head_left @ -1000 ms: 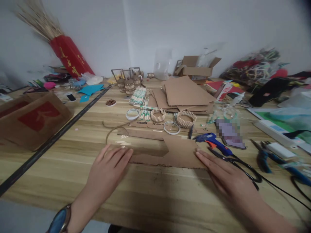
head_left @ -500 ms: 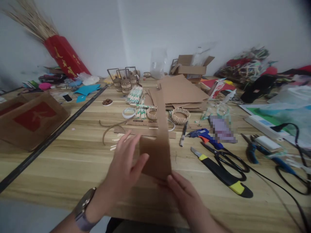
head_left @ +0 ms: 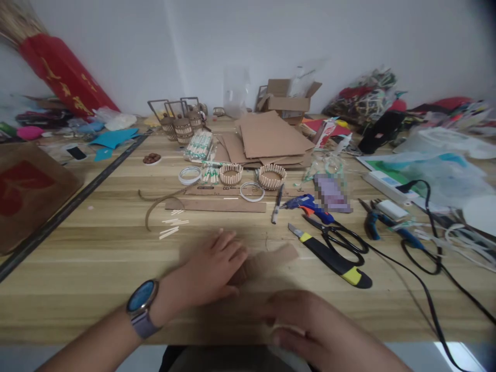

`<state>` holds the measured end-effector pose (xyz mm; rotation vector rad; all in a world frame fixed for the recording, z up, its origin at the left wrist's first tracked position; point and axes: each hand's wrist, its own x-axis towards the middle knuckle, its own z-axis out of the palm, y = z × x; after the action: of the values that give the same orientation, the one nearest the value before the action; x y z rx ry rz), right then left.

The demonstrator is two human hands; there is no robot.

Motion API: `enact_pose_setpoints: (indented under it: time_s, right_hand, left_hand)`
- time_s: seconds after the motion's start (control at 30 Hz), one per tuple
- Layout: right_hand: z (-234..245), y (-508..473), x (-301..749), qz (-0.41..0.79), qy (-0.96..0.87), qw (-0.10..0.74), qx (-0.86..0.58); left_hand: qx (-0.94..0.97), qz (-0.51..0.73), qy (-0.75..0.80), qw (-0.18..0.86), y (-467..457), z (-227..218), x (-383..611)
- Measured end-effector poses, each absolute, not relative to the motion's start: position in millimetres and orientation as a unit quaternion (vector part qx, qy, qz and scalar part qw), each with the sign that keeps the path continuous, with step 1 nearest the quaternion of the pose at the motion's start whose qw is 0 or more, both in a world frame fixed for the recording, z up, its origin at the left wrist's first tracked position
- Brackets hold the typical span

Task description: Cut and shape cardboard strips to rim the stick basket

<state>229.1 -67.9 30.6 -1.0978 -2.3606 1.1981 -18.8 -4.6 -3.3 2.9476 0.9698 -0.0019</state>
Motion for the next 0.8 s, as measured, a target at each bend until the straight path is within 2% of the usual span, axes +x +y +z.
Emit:
enact_pose_setpoints:
  time_s: [0.07,0.2,0.27,0.4,0.63,0.8]
  right_hand:
    - [23,-59,251,0.340,-0.840,0.141,-0.398]
    - [-14,-42,298,0.006,-0.836,0.157,-0.525]
    - [-31,-36,318,-0.095,-0.802,0.134,-0.575]
    - [-47,-23,336,-0.120,-0.810,0.106,-0.565]
    - [-43,-5,328,-0.132,-0.793,0.080,-0.589]
    - [-28,-10,310,-0.103,-0.821,0.114,-0.550]
  left_hand:
    - [0.950,-0.001,0.313,0.010,-11,-18,-20]
    - [0.941,0.011,0.337,0.025,-22,-39,-24]
    - [0.939,0.013,0.341,0.034,-24,-43,-25]
    - [0.939,0.019,0.339,0.046,-18,-43,-21]
    - [0.945,0.028,0.321,0.060,0,-44,-13]
    - [0.933,0.094,0.340,0.069,28,-33,-38]
